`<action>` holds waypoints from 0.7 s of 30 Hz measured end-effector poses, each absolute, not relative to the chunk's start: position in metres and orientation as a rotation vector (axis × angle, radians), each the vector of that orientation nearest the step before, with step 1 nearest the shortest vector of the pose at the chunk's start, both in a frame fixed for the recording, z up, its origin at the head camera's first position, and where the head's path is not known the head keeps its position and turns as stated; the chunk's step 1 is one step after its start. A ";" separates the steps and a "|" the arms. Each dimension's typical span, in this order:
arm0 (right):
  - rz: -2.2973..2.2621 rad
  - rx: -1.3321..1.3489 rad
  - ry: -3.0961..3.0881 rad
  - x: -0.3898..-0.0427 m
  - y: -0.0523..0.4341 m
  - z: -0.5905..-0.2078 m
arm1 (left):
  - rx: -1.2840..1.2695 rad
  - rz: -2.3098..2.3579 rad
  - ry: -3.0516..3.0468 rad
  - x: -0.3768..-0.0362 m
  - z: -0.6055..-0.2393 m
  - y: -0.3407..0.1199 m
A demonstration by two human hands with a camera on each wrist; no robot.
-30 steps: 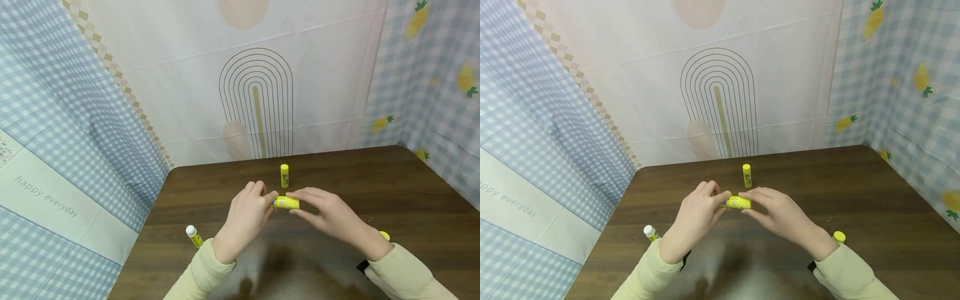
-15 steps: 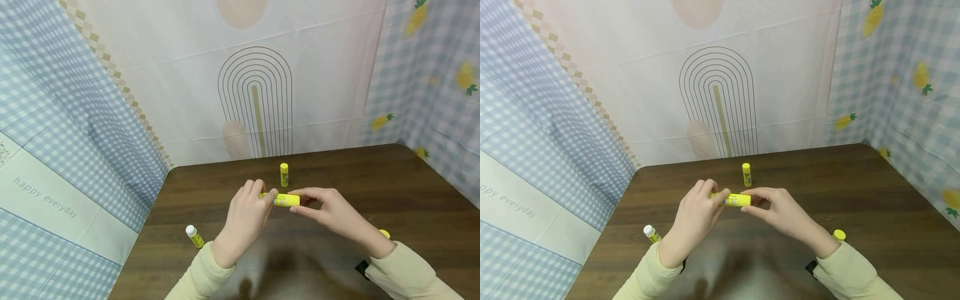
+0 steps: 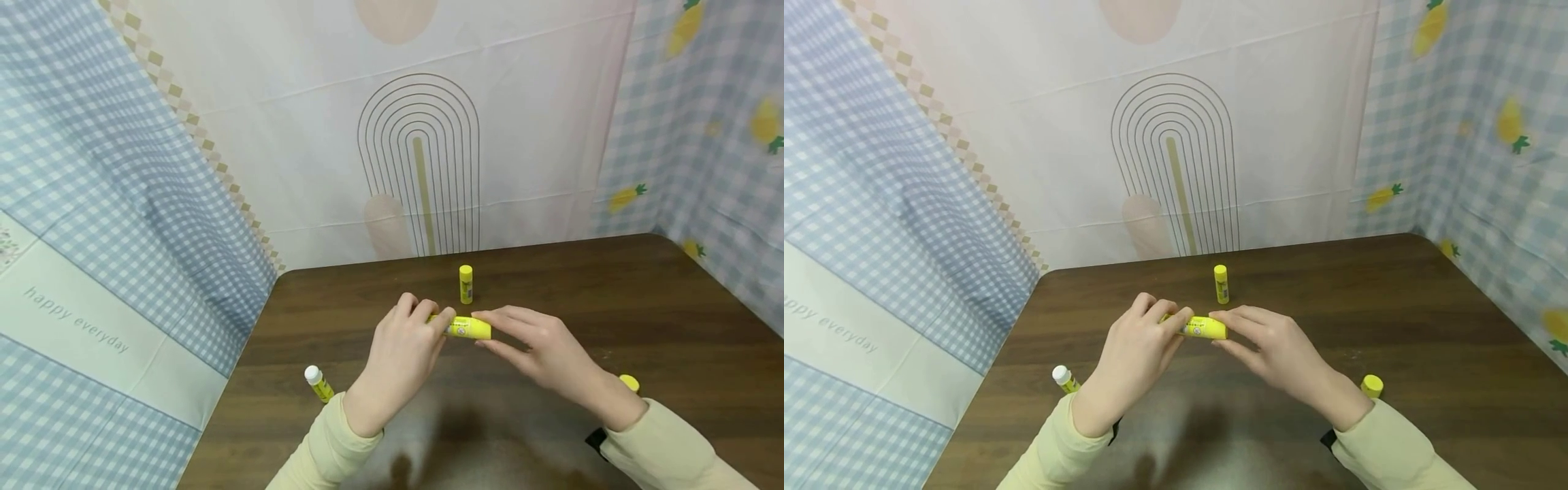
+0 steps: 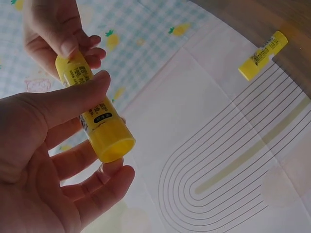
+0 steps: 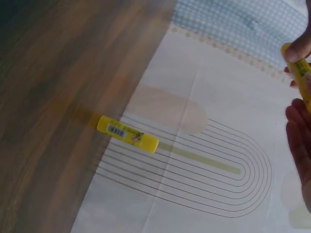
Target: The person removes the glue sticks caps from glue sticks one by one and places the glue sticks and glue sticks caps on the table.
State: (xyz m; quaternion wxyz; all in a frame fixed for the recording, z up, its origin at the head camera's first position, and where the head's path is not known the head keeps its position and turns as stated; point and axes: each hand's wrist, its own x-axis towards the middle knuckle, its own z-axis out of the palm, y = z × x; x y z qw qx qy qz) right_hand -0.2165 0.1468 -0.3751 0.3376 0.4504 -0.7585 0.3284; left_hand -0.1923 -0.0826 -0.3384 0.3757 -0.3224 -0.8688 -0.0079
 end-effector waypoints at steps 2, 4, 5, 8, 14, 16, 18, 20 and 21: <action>0.771 1.199 -1.899 -0.218 0.146 -0.375 | -0.830 -0.030 -2.227 -0.192 -0.338 -0.083; 0.708 1.217 -1.836 -0.220 0.147 -0.376 | -0.835 -0.037 -2.240 -0.191 -0.337 -0.083; 0.682 1.225 -1.810 -0.221 0.147 -0.376 | -0.838 -0.040 -2.247 -0.191 -0.336 -0.083; 0.656 1.246 -1.766 -0.222 0.148 -0.376 | -0.847 -0.047 -2.266 -0.189 -0.335 -0.083; 0.718 1.250 -1.810 -0.222 0.150 -0.375 | -0.850 -0.037 -2.265 -0.188 -0.333 -0.083; 0.783 1.237 -1.881 -0.221 0.151 -0.376 | -0.846 -0.028 -2.255 -0.188 -0.333 -0.083; 0.874 1.214 -1.967 -0.219 0.151 -0.376 | -0.838 -0.013 -2.238 -0.187 -0.334 -0.084; 0.972 1.169 -2.053 -0.216 0.152 -0.377 | -0.829 -0.007 -2.218 -0.188 -0.334 -0.084; 1.027 1.134 -2.099 -0.215 0.152 -0.376 | -0.823 -0.003 -2.206 -0.188 -0.335 -0.084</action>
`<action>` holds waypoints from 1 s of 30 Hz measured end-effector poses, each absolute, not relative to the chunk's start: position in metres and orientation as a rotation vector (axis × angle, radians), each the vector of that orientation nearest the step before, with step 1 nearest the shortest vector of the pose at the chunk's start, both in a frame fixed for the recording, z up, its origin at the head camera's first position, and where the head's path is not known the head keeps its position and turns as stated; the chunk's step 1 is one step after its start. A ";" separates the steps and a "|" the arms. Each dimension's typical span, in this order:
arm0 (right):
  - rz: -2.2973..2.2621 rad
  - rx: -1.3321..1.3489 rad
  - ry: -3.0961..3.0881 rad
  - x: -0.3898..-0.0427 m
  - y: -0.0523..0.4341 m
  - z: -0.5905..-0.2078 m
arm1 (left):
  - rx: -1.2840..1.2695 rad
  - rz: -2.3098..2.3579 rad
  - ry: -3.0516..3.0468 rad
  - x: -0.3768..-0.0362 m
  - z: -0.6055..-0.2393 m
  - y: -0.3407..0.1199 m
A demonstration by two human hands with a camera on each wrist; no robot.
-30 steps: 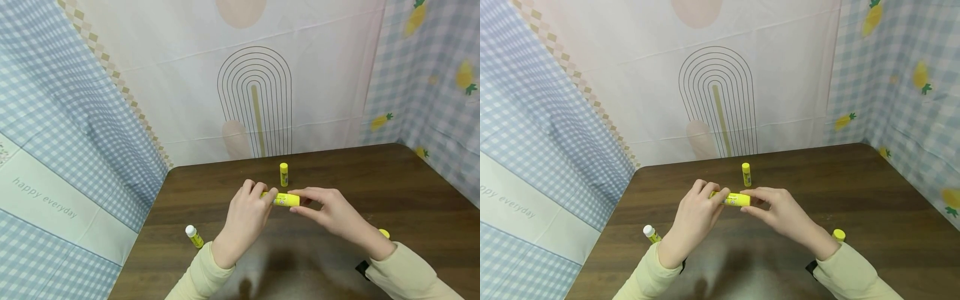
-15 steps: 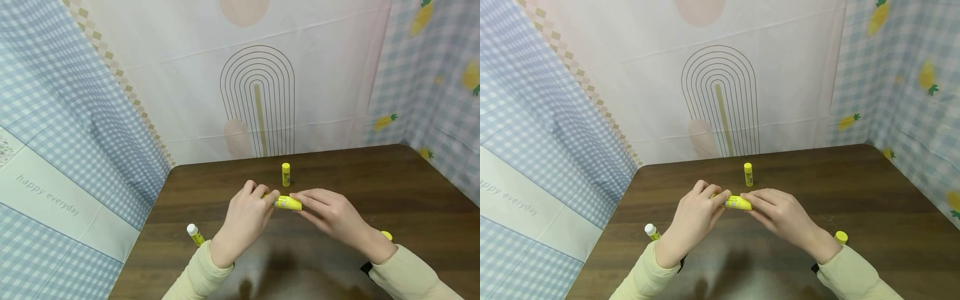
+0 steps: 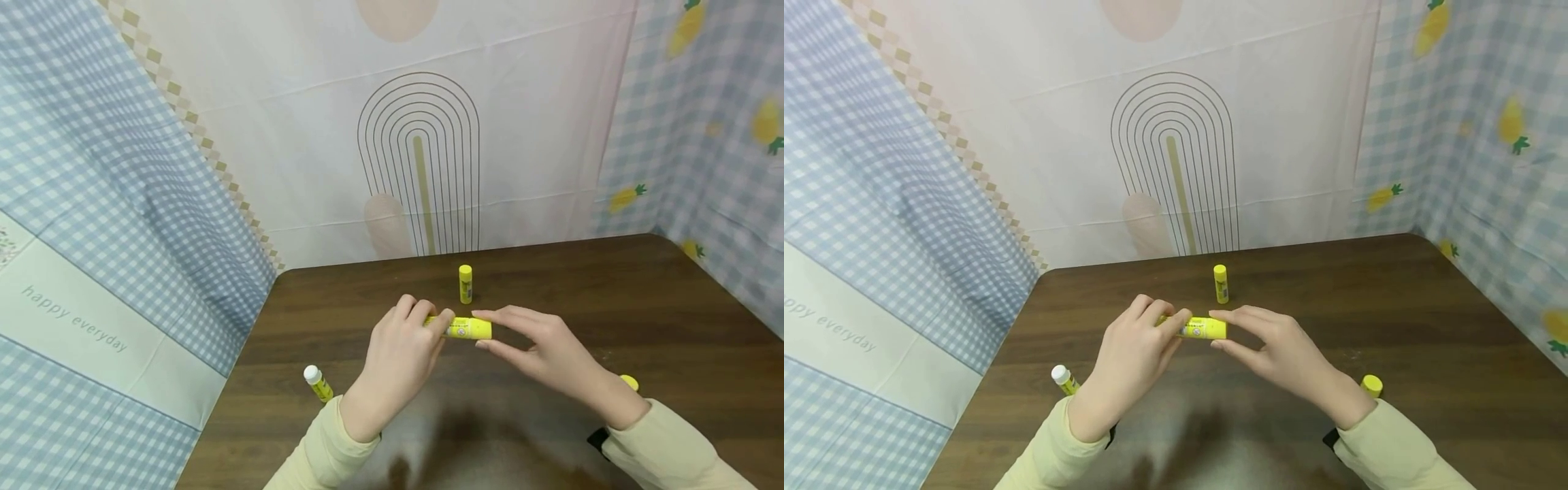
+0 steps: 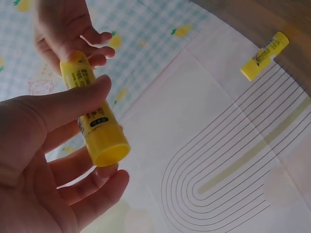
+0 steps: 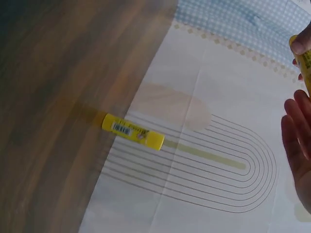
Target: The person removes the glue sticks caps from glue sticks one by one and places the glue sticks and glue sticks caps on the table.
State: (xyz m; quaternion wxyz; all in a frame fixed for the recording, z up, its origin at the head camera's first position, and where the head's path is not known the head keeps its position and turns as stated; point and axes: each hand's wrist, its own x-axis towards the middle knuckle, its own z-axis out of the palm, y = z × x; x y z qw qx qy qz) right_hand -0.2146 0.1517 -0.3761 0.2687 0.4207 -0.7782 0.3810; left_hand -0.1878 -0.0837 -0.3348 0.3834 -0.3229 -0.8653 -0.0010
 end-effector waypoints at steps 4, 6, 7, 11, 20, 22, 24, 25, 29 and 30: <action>1.248 0.968 -2.264 -0.210 0.152 -0.372 | -0.802 0.017 -2.175 -0.188 -0.334 -0.084; 1.331 0.901 -2.320 -0.208 0.151 -0.369 | -0.790 0.027 -2.160 -0.188 -0.333 -0.084; 1.358 0.881 -2.339 -0.208 0.151 -0.369 | -0.785 0.030 -2.156 -0.188 -0.333 -0.084; 1.352 0.904 -2.304 -0.206 0.150 -0.368 | -0.781 0.021 -2.150 -0.187 -0.334 -0.084; 0.973 1.237 -1.799 -0.212 0.145 -0.370 | -0.843 -0.066 -2.216 -0.183 -0.332 -0.087; 0.940 1.252 -1.766 -0.213 0.144 -0.369 | -0.849 -0.083 -2.235 -0.182 -0.331 -0.088; 0.938 1.259 -1.762 -0.213 0.144 -0.369 | -0.849 -0.088 -2.244 -0.182 -0.331 -0.089; 0.941 1.259 -1.768 -0.213 0.144 -0.369 | -0.848 -0.090 -2.246 -0.181 -0.331 -0.089; 0.953 1.253 -1.791 -0.213 0.144 -0.372 | -0.850 -0.094 -2.244 -0.181 -0.332 -0.089; 0.955 1.252 -1.796 -0.213 0.144 -0.373 | -0.849 -0.091 -2.242 -0.181 -0.332 -0.089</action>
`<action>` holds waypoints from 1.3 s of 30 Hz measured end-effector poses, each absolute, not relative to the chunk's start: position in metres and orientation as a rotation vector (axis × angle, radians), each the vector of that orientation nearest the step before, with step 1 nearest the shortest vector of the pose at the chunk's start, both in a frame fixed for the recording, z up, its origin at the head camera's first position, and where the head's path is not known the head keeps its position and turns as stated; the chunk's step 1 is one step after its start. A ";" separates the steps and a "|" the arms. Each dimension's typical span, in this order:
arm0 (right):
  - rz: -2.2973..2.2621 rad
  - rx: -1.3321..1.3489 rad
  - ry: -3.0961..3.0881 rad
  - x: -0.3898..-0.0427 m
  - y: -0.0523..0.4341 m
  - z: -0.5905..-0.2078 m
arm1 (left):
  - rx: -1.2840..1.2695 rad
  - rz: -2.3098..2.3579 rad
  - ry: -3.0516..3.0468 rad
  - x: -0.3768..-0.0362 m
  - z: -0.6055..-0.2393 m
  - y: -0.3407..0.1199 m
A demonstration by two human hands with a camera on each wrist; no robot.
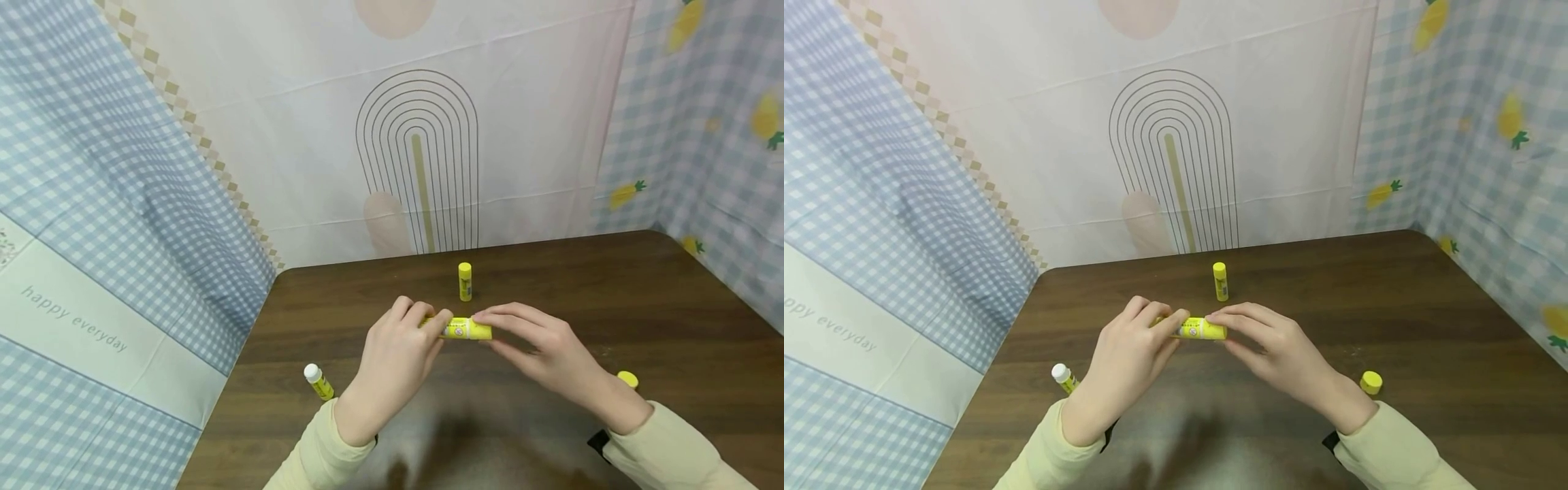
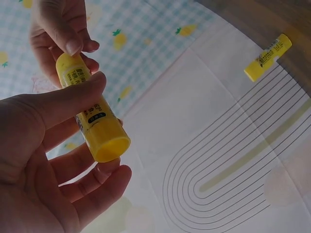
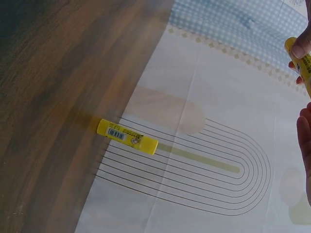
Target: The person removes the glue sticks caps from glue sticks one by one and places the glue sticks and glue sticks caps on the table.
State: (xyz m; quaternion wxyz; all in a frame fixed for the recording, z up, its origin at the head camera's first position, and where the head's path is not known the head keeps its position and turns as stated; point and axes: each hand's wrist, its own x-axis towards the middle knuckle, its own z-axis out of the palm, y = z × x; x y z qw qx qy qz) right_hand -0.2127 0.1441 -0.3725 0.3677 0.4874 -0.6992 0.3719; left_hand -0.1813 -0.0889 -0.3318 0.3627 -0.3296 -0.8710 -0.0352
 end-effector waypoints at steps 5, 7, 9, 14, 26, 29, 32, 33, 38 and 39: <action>0.982 1.233 -1.856 -0.212 0.147 -0.375 | -0.844 -0.077 -2.233 -0.180 -0.331 -0.088; 1.014 1.193 -1.934 -0.210 0.148 -0.375 | -0.838 -0.070 -2.228 -0.180 -0.331 -0.088; 1.051 1.131 -2.025 -0.207 0.150 -0.375 | -0.831 -0.063 -2.226 -0.180 -0.331 -0.087; 1.126 1.004 -2.186 -0.203 0.151 -0.375 | -0.817 -0.040 -2.227 -0.180 -0.330 -0.087; 1.170 1.007 -2.186 -0.202 0.149 -0.374 | -0.825 -0.046 -2.208 -0.180 -0.332 -0.088; 1.159 1.017 -2.175 -0.203 0.149 -0.375 | -0.823 -0.038 -2.216 -0.180 -0.332 -0.088; 1.156 1.027 -2.173 -0.204 0.149 -0.375 | -0.817 -0.027 -2.228 -0.181 -0.333 -0.088; 1.158 1.028 -2.175 -0.204 0.149 -0.376 | -0.818 -0.028 -2.229 -0.181 -0.334 -0.088; 1.160 1.052 -2.182 -0.208 0.149 -0.377 | -0.813 -0.032 -2.234 -0.182 -0.336 -0.089; 1.159 1.059 -2.177 -0.209 0.149 -0.378 | -0.813 -0.035 -2.235 -0.183 -0.337 -0.089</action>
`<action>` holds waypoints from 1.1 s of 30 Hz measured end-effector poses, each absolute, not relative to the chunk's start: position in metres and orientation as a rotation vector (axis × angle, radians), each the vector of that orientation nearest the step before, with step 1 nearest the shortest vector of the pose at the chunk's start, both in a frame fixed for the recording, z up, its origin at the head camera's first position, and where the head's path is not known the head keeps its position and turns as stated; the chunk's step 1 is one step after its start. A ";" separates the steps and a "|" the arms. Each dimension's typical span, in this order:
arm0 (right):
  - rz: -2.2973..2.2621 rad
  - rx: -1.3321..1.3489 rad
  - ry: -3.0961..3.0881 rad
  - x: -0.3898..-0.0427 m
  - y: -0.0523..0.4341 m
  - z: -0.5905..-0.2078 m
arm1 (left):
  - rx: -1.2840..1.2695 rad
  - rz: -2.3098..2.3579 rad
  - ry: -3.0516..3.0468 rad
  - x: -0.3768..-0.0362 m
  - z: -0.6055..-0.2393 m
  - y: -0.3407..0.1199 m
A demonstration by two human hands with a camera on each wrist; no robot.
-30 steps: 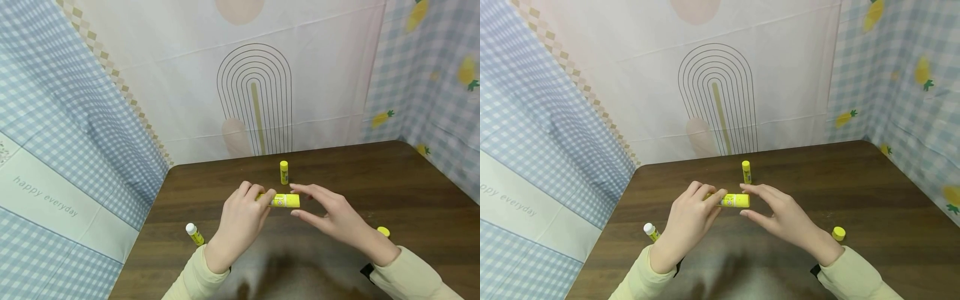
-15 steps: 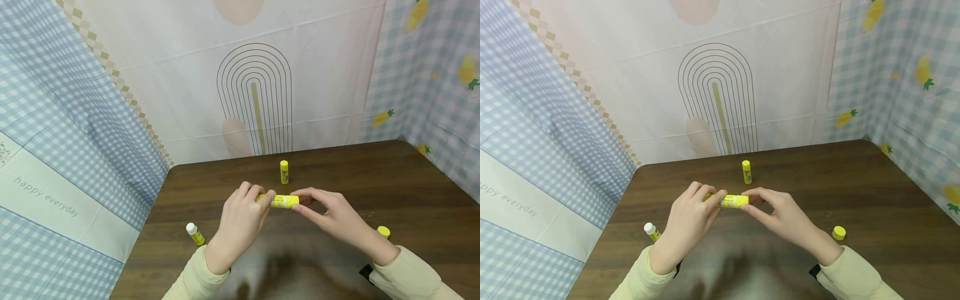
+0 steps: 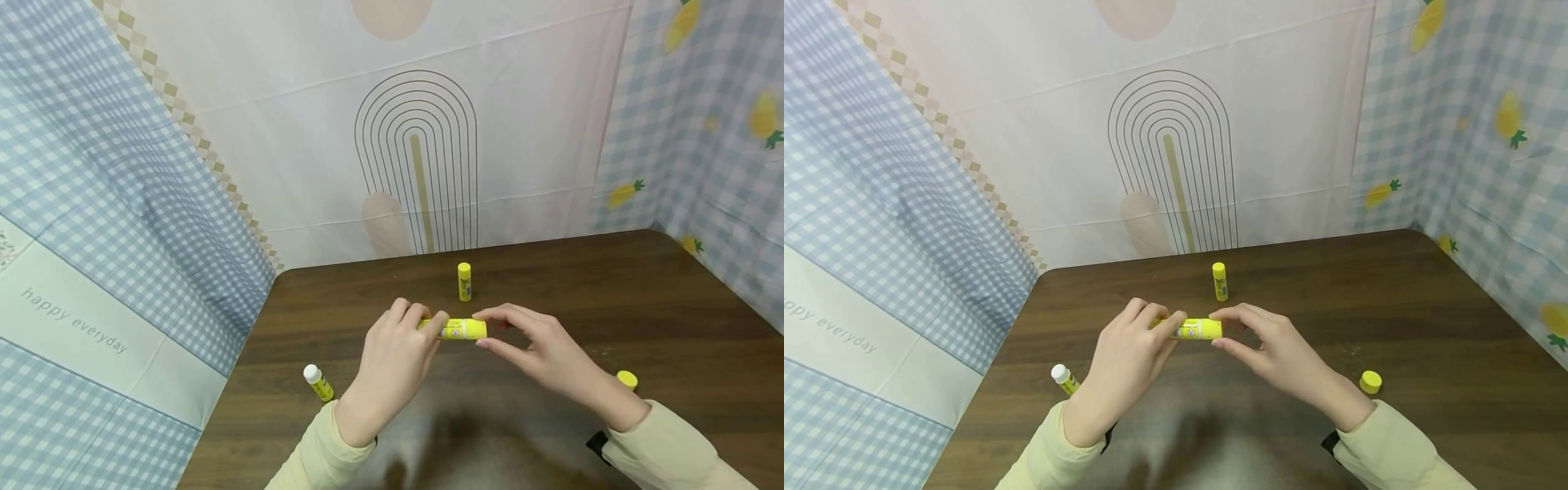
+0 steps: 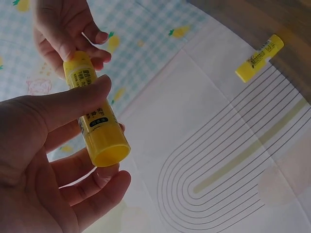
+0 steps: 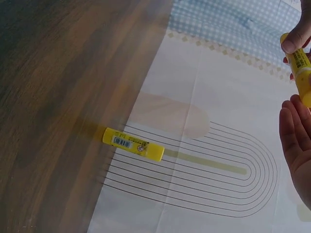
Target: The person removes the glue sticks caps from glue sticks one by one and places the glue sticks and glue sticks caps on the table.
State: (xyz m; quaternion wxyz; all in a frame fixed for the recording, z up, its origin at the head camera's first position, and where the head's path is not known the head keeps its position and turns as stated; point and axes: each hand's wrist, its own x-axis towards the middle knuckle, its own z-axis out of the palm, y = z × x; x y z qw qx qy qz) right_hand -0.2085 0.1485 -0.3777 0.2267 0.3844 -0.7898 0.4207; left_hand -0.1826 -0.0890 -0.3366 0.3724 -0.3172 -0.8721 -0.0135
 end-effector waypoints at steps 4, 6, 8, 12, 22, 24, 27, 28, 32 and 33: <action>1.145 1.076 -2.155 -0.211 0.147 -0.378 | -0.805 -0.032 -2.231 -0.185 -0.338 -0.089; 1.137 1.064 -2.163 -0.211 0.147 -0.378 | -0.803 -0.028 -2.228 -0.187 -0.339 -0.089; 1.142 1.035 -2.191 -0.213 0.147 -0.378 | -0.800 -0.022 -2.216 -0.189 -0.340 -0.089; 1.192 0.956 -2.285 -0.219 0.147 -0.380 | -0.792 -0.020 -2.211 -0.196 -0.343 -0.088; 1.341 0.842 -2.439 -0.236 0.148 -0.386 | -0.764 -0.021 -2.232 -0.211 -0.350 -0.083; 1.356 0.838 -2.433 -0.238 0.147 -0.386 | -0.754 -0.011 -2.226 -0.214 -0.351 -0.083; 1.374 0.839 -2.420 -0.241 0.147 -0.388 | -0.742 -0.006 -2.214 -0.217 -0.353 -0.082; 1.377 0.842 -2.416 -0.241 0.146 -0.389 | -0.739 -0.007 -2.209 -0.218 -0.353 -0.082; 1.377 0.850 -2.400 -0.243 0.147 -0.388 | -0.726 -0.008 -2.196 -0.221 -0.354 -0.081; 1.372 0.855 -2.393 -0.244 0.147 -0.388 | -0.723 -0.009 -2.196 -0.222 -0.354 -0.080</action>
